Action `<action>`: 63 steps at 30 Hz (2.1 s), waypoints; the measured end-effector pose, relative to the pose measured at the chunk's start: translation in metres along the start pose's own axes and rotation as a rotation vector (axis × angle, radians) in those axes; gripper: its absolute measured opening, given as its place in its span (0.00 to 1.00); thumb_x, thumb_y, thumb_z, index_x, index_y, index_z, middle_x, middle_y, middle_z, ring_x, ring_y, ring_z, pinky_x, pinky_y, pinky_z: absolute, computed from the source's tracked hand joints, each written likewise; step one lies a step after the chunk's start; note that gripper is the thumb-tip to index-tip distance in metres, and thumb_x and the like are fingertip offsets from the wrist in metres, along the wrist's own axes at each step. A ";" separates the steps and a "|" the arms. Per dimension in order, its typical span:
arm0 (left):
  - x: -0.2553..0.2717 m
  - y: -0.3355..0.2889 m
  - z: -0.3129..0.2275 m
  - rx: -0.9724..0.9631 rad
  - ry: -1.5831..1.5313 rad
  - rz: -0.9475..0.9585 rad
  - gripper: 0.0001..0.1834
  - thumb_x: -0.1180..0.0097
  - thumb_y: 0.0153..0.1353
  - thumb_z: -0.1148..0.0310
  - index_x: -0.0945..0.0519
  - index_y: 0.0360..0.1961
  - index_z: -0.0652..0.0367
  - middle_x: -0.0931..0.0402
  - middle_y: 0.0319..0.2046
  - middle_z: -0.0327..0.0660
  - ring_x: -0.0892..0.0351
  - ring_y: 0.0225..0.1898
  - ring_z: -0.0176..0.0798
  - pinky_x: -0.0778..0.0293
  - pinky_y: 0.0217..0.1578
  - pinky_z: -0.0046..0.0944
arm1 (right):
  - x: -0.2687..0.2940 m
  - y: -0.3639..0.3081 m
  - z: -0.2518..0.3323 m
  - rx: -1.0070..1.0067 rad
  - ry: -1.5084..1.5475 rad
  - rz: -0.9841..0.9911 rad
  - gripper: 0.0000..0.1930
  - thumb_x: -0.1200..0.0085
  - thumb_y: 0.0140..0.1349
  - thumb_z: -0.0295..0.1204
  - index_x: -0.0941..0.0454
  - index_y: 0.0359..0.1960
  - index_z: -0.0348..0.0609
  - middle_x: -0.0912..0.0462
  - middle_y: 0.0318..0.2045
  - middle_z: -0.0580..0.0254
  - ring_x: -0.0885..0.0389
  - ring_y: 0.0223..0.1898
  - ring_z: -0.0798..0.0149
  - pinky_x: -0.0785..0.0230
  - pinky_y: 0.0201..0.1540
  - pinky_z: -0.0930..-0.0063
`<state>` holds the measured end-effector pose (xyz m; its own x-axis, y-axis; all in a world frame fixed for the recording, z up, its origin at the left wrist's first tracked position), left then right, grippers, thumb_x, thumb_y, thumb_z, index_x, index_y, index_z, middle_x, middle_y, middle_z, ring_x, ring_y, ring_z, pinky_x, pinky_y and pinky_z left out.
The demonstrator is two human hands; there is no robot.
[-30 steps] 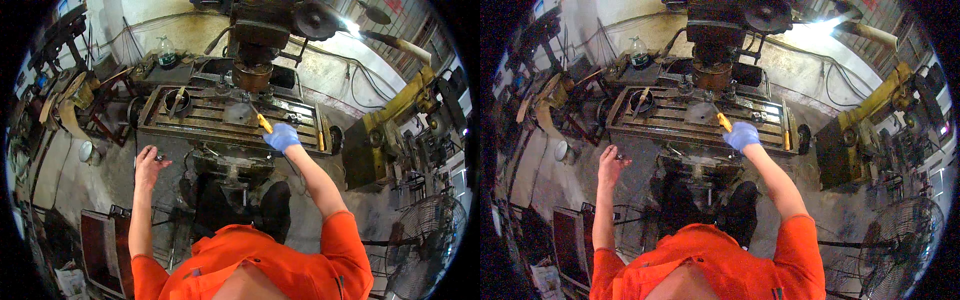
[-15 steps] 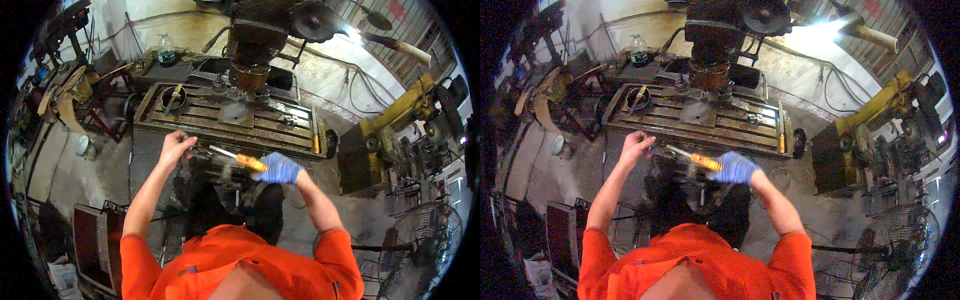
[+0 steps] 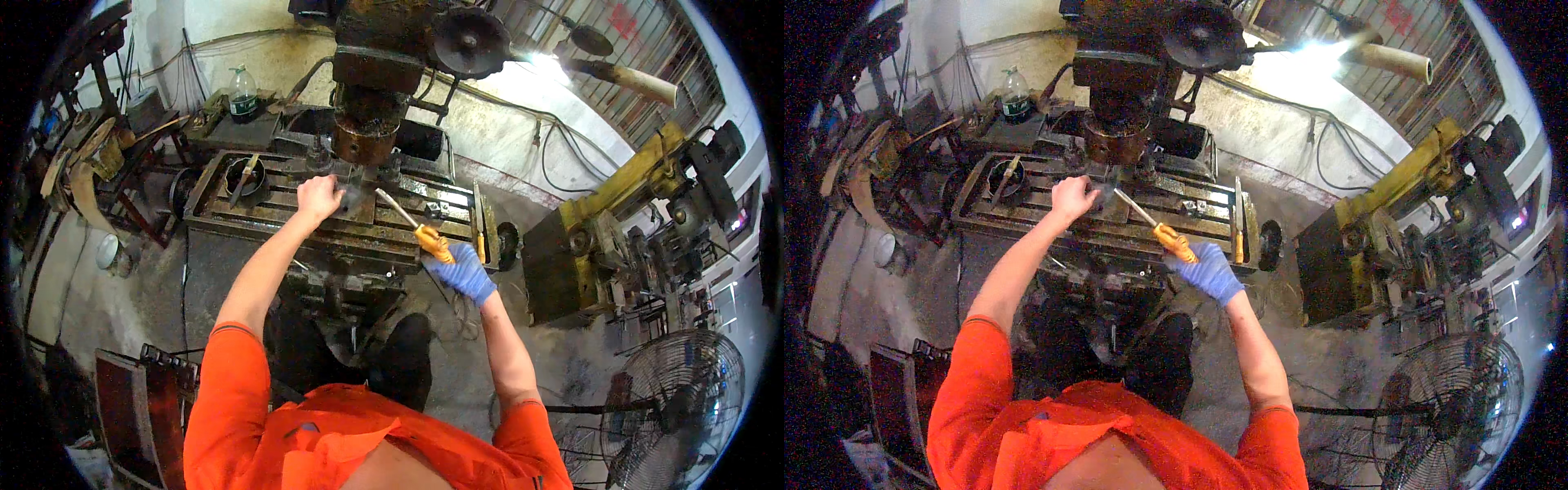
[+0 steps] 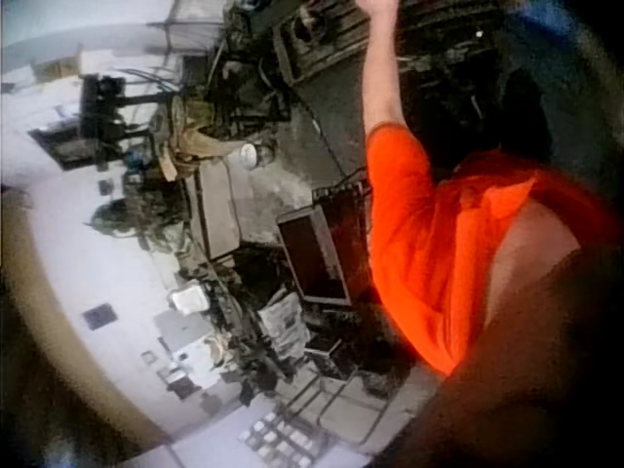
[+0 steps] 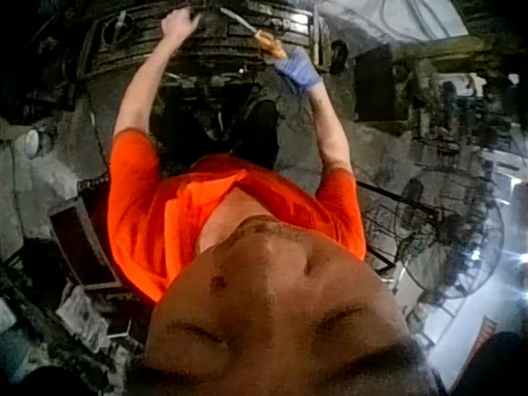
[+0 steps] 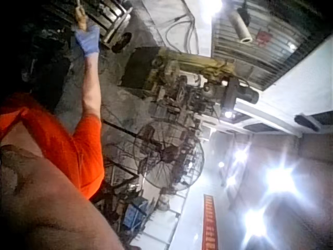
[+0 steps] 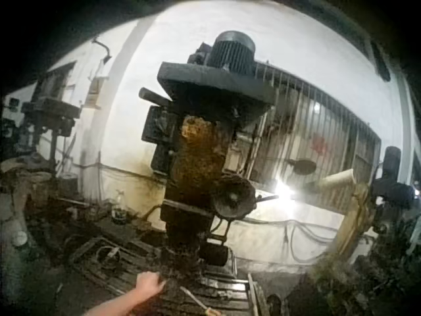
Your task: The person uses a specialized tool and a brush to interact with a metal workpiece mounted on a milling machine table, frequently clearing debris and moving components by hand.
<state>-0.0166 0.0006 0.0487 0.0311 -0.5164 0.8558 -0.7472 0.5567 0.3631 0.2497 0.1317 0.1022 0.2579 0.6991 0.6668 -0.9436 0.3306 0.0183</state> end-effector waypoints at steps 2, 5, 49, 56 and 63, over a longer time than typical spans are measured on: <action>0.003 -0.004 -0.001 -0.034 0.024 0.104 0.17 0.42 0.45 0.56 0.22 0.31 0.56 0.23 0.27 0.49 0.23 0.33 0.51 0.27 0.34 0.47 | -0.004 0.017 -0.017 0.016 0.069 -0.043 0.14 0.40 0.49 0.37 0.21 0.30 0.38 0.20 0.20 0.63 0.27 0.22 0.77 0.34 0.26 0.75; 0.009 -0.008 0.001 -0.169 0.039 0.075 0.11 0.42 0.44 0.62 0.21 0.30 0.54 0.23 0.26 0.47 0.23 0.32 0.51 0.28 0.34 0.48 | -0.044 0.034 -0.058 0.054 0.141 -0.043 0.15 0.36 0.45 0.34 0.21 0.31 0.37 0.19 0.23 0.65 0.26 0.25 0.77 0.32 0.28 0.77; -0.044 0.045 0.007 0.169 -0.163 0.017 0.18 0.38 0.41 0.59 0.24 0.27 0.63 0.24 0.28 0.50 0.24 0.34 0.53 0.28 0.35 0.47 | 0.183 -0.070 0.087 0.799 0.272 -0.999 0.20 0.64 0.61 0.44 0.28 0.33 0.37 0.25 0.40 0.44 0.28 0.45 0.49 0.47 0.58 0.55; -0.037 0.042 0.001 0.144 -0.207 0.022 0.18 0.38 0.42 0.60 0.23 0.28 0.64 0.24 0.28 0.52 0.24 0.34 0.54 0.28 0.35 0.47 | 0.196 -0.061 0.124 0.871 0.103 -0.995 0.14 0.60 0.59 0.31 0.29 0.22 0.32 0.21 0.30 0.48 0.24 0.36 0.57 0.35 0.45 0.65; -0.042 0.043 0.011 0.172 -0.153 0.014 0.18 0.38 0.42 0.59 0.23 0.29 0.64 0.24 0.28 0.53 0.24 0.34 0.54 0.28 0.35 0.47 | 0.207 -0.056 0.132 0.821 0.341 -0.957 0.20 0.61 0.60 0.40 0.27 0.22 0.34 0.21 0.27 0.48 0.26 0.29 0.60 0.36 0.42 0.66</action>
<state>-0.0571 0.0394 0.0241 -0.0718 -0.6094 0.7896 -0.8495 0.4522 0.2717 0.3286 0.1745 0.3380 0.8186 0.5683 -0.0832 -0.1770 0.3875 0.9047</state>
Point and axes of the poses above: each hand's wrist, its own y-axis towards the middle knuckle, its own x-axis out of the back of the hand, z = x × y, the point moved 7 cm from there along y, towards the middle knuckle
